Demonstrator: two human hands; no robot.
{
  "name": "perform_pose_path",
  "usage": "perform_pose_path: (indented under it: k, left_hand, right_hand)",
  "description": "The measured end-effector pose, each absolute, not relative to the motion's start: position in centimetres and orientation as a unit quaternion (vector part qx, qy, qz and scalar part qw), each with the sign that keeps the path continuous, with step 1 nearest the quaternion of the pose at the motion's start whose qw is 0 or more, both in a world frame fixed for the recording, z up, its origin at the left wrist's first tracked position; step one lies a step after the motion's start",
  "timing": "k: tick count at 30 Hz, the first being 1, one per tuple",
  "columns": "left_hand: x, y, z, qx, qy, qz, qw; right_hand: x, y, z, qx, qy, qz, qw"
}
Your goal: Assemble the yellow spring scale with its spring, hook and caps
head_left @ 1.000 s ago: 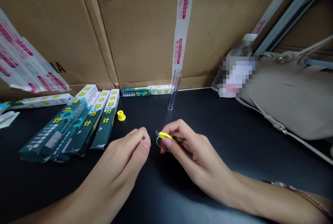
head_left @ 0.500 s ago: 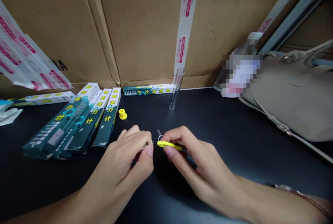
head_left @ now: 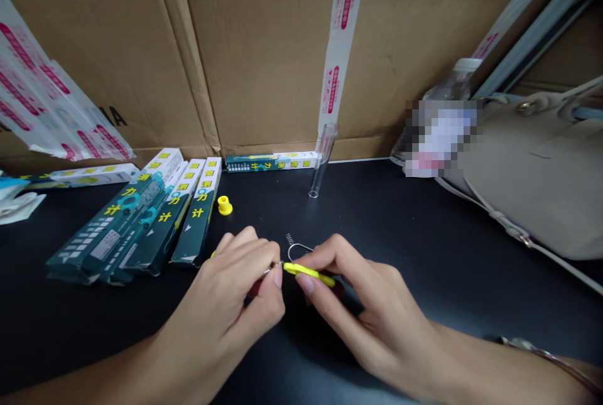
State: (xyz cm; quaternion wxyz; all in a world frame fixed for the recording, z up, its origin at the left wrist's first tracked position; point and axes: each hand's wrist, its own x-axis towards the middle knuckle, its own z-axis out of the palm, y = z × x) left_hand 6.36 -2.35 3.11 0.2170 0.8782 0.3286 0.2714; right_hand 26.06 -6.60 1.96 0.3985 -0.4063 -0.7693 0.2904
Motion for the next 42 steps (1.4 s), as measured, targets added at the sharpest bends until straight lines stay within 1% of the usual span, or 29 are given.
perform_pose_path:
  k: [4, 11, 18, 21, 26, 30, 33, 36, 42]
  left_hand:
    - [6.4, -2.4, 3.1, 0.879, 0.326, 0.272, 0.215]
    - [6.5, -2.5, 2.7, 0.881, 0.332, 0.259, 0.215]
    - [6.4, -2.8, 2.6, 0.883, 0.328, 0.272, 0.198]
    - [6.4, -2.4, 2.3, 0.891, 0.315, 0.285, 0.161]
    - [6.4, -1.6, 1.7, 0.905, 0.274, 0.319, 0.059]
    - [6.4, -1.7, 1.6, 0.913, 0.245, 0.326, 0.009]
    - [6.5, -1.8, 1.6, 0.912, 0.242, 0.331, 0.002]
    - [6.6, -1.8, 1.6, 0.911, 0.242, 0.333, 0.001]
    - [6.5, -1.8, 1.4, 0.911, 0.233, 0.34, 0.012]
  right_hand:
    - [26.0, -6.6, 2.0, -0.428, -0.755, 0.284, 0.408]
    - [25.9, -6.4, 2.2, -0.391, -0.776, 0.268, 0.415]
    - [25.9, -6.2, 2.3, -0.387, -0.779, 0.256, 0.421]
    - [25.9, -6.2, 2.2, -0.406, -0.764, 0.281, 0.416]
    - [25.8, -6.0, 2.0, -0.452, -0.72, 0.357, 0.386]
    - [25.7, -5.7, 1.8, -0.434, -0.704, 0.406, 0.388]
    - [25.7, -5.7, 1.6, -0.398, -0.727, 0.384, 0.407]
    - [25.7, -5.7, 1.3, -0.374, -0.763, 0.322, 0.419]
    - [25.8, -5.7, 1.0, -0.383, -0.777, 0.252, 0.431]
